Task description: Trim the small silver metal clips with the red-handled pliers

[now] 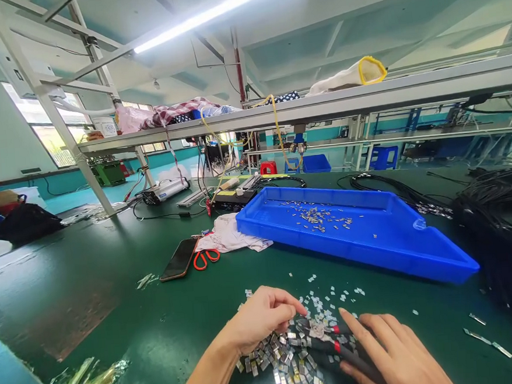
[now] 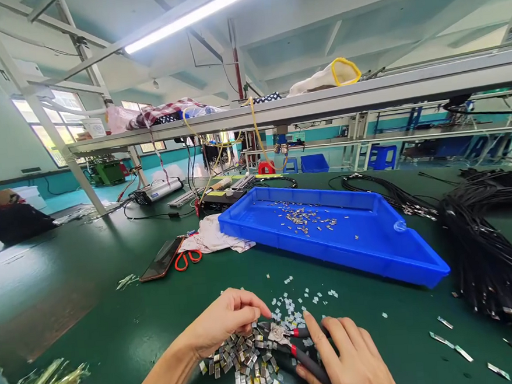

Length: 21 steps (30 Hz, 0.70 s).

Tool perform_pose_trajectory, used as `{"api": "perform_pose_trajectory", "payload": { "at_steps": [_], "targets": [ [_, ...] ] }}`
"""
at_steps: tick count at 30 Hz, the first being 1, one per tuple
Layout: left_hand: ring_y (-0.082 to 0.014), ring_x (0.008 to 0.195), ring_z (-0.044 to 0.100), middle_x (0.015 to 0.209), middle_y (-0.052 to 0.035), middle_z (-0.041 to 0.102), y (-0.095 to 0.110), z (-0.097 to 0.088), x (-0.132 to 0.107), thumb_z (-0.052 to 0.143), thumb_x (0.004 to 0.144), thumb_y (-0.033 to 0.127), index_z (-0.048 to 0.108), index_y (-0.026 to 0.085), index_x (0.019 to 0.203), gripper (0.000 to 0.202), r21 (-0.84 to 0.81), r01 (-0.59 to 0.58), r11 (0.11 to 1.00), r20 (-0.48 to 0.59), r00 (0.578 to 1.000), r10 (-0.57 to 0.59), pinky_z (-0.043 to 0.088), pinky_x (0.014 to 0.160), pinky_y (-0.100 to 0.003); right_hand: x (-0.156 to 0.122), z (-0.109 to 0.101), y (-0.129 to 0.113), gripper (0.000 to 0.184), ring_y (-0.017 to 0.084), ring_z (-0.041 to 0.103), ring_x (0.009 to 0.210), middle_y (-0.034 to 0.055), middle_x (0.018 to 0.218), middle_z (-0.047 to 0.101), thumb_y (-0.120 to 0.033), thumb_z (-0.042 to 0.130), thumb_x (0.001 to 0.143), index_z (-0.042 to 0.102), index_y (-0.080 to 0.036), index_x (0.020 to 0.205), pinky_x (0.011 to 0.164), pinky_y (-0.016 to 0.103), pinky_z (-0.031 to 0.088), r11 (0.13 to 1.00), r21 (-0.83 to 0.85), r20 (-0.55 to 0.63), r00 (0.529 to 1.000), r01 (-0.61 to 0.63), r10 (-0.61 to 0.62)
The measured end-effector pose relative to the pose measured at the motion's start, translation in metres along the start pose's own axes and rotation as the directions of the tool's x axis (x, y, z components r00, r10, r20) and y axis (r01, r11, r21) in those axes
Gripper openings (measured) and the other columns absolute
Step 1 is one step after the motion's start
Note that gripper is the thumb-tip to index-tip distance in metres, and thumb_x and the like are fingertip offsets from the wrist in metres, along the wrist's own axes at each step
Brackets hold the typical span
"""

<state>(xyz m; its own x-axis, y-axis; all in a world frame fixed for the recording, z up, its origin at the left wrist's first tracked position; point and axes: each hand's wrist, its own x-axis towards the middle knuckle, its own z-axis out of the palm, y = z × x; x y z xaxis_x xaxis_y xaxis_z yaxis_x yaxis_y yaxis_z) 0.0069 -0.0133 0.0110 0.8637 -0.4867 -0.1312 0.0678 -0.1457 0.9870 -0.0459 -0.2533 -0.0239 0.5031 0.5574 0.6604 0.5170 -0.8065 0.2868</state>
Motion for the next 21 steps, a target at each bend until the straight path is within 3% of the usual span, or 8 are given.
{"api": "perform_pose_trajectory", "payload": {
  "at_steps": [11, 21],
  "targets": [
    [-0.0128, 0.055, 0.037, 0.057, -0.0006, 0.045, 0.0032, 0.0025, -0.0022, 0.053, 0.076, 0.027, 0.068, 0.014, 0.086, 0.022, 0.117, -0.001, 0.993, 0.040, 0.999, -0.004, 0.024, 0.050, -0.025, 0.0003, -0.0015, -0.0035, 0.046, 0.024, 0.050, 0.079, 0.0130, 0.091, 0.052, -0.042, 0.034, 0.093, 0.055, -0.007, 0.114, 0.063, 0.036, 0.043, 1.000, 0.005, 0.013, 1.000, -0.016, 0.016],
    [-0.0138, 0.054, 0.039, 0.056, -0.0007, 0.045, -0.0008, 0.0045, -0.0020, 0.053, 0.075, 0.029, 0.068, 0.013, 0.087, 0.025, 0.106, 0.022, 0.994, 0.047, 0.999, -0.027, 0.026, 0.050, -0.024, 0.0047, -0.0054, -0.0059, 0.041, 0.024, 0.051, 0.079, 0.0125, 0.090, 0.053, -0.034, 0.033, 0.093, 0.055, -0.007, 0.114, 0.065, 0.036, 0.042, 1.000, -0.020, 0.010, 1.000, -0.013, 0.013]
  ]
}}
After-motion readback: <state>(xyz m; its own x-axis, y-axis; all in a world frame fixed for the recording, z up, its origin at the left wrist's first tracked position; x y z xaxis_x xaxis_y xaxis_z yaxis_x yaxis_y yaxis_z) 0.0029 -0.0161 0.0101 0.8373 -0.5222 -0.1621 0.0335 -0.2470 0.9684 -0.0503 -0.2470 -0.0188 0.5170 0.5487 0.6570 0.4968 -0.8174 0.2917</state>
